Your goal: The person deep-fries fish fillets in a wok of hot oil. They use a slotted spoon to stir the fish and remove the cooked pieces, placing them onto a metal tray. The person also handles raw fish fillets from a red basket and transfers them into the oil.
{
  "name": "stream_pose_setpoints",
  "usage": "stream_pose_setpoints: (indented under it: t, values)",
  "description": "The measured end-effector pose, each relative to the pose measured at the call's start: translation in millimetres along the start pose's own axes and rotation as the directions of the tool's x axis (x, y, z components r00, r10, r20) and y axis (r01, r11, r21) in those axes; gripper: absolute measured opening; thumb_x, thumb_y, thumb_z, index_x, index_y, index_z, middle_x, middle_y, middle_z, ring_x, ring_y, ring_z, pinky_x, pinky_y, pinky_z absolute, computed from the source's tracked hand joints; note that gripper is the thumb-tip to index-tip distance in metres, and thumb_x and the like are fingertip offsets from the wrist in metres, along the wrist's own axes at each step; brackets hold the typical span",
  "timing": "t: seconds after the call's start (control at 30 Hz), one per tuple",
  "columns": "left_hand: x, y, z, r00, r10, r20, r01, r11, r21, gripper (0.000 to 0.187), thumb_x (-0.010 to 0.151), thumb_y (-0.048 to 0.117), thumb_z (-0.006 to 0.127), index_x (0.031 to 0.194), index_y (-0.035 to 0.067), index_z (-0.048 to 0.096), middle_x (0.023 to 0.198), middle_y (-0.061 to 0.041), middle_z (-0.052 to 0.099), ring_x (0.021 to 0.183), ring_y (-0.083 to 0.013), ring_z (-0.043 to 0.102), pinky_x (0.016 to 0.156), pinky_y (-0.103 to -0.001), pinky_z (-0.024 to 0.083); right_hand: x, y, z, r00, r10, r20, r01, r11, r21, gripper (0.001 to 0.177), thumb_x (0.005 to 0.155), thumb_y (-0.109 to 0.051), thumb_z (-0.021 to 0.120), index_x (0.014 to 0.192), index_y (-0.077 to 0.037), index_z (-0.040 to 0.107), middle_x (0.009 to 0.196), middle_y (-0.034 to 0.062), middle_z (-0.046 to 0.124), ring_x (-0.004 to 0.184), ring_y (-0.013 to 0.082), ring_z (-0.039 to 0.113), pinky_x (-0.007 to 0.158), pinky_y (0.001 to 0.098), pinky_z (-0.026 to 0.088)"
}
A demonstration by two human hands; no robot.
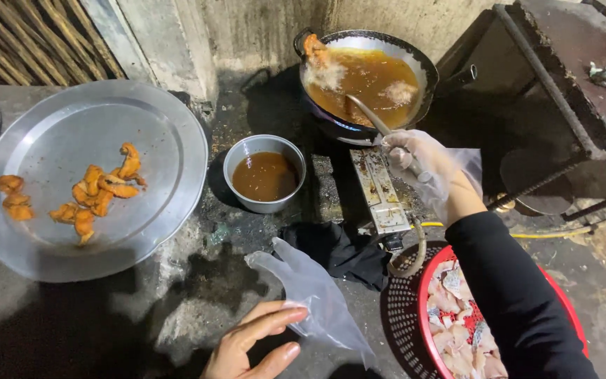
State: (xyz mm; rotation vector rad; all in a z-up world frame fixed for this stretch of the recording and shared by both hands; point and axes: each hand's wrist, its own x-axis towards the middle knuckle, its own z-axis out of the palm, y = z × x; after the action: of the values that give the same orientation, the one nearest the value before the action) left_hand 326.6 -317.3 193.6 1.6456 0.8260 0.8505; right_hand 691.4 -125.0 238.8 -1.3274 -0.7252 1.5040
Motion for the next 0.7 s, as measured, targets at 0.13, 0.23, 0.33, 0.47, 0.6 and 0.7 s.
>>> stream_pose_setpoints:
  t: [0.13, 0.23, 0.33, 0.47, 0.6, 0.7]
  values:
    - [2, -6, 8, 0.999, 0.01, 0.044, -0.008, 0.999, -0.043, 0.038, 0.09, 0.029, 0.068, 0.125, 0.013, 0.072, 0.128, -0.005, 0.066, 0.117, -0.0153, 0.068, 0.092, -0.033, 0.06, -25, -3, 0, 0.998, -0.056, 0.02, 0.058, 0.993, -0.104, 0.017, 0.096, -0.002, 0.044, 0.083, -0.011, 0.05, 0.061, -0.0079, 0.047, 0.041, -0.0033, 0.039, 0.033, 0.0126, 0.026]
    - [5, -10, 9, 0.998, 0.025, 0.06, -0.023, 0.999, -0.039, 0.038, 0.091, 0.028, 0.068, 0.125, 0.013, 0.072, 0.128, -0.005, 0.066, 0.12, -0.0165, 0.066, 0.093, -0.033, 0.06, -65, 11, -20, 0.941, -0.269, 0.203, 0.276, 0.961, -0.004, 0.034, 0.086, -0.027, 0.06, 0.107, -0.002, 0.05, 0.09, 0.0003, 0.052, 0.073, 0.001, 0.046, 0.067, 0.0135, 0.038]
    - [8, -10, 12, 0.998, 0.023, 0.055, -0.021, 0.999, -0.035, 0.037, 0.09, 0.028, 0.068, 0.124, 0.014, 0.072, 0.128, -0.005, 0.067, 0.122, -0.0161, 0.065, 0.092, -0.033, 0.06, -88, 16, -34, 0.849, -0.405, 0.339, 0.255, 0.876, 0.409, 0.056, 0.081, -0.018, 0.058, 0.127, 0.012, 0.045, 0.103, 0.0104, 0.05, 0.089, 0.0096, 0.05, 0.078, 0.0139, 0.042]
    - [8, -13, 13, 0.996, -0.037, 0.076, 0.039, 0.999, -0.023, 0.04, 0.09, 0.034, 0.069, 0.125, 0.018, 0.073, 0.13, -0.002, 0.066, 0.123, -0.0144, 0.065, 0.09, -0.034, 0.059, -113, 9, -29, 0.881, -0.413, 0.23, 0.381, 0.909, 0.171, 0.037, 0.089, -0.011, 0.066, 0.12, 0.003, 0.052, 0.092, -0.0001, 0.051, 0.08, 0.0007, 0.048, 0.069, 0.0099, 0.035]
    - [10, -9, 16, 0.995, -0.094, 0.046, 0.094, 0.996, 0.002, 0.04, 0.087, 0.035, 0.07, 0.123, 0.019, 0.075, 0.129, -0.001, 0.067, 0.125, -0.0136, 0.065, 0.093, -0.033, 0.058, -85, 3, -56, 0.929, -0.364, 0.063, 0.363, 0.864, -0.35, 0.023, 0.095, -0.01, 0.06, 0.118, -0.009, 0.059, 0.088, -0.0104, 0.049, 0.073, -0.0046, 0.041, 0.072, 0.0137, 0.035]
    - [13, 1, 16, 0.982, -0.18, 0.061, 0.18, 0.984, 0.004, 0.042, 0.085, 0.039, 0.069, 0.123, 0.022, 0.077, 0.128, 0.003, 0.069, 0.12, -0.0115, 0.068, 0.093, -0.035, 0.06, -19, 7, -115, 0.993, 0.113, -0.031, -0.117, 0.978, -0.174, 0.016, 0.094, -0.018, 0.049, 0.078, -0.016, 0.046, 0.057, -0.0105, 0.035, 0.037, -0.0012, 0.031, 0.029, 0.0173, 0.014]
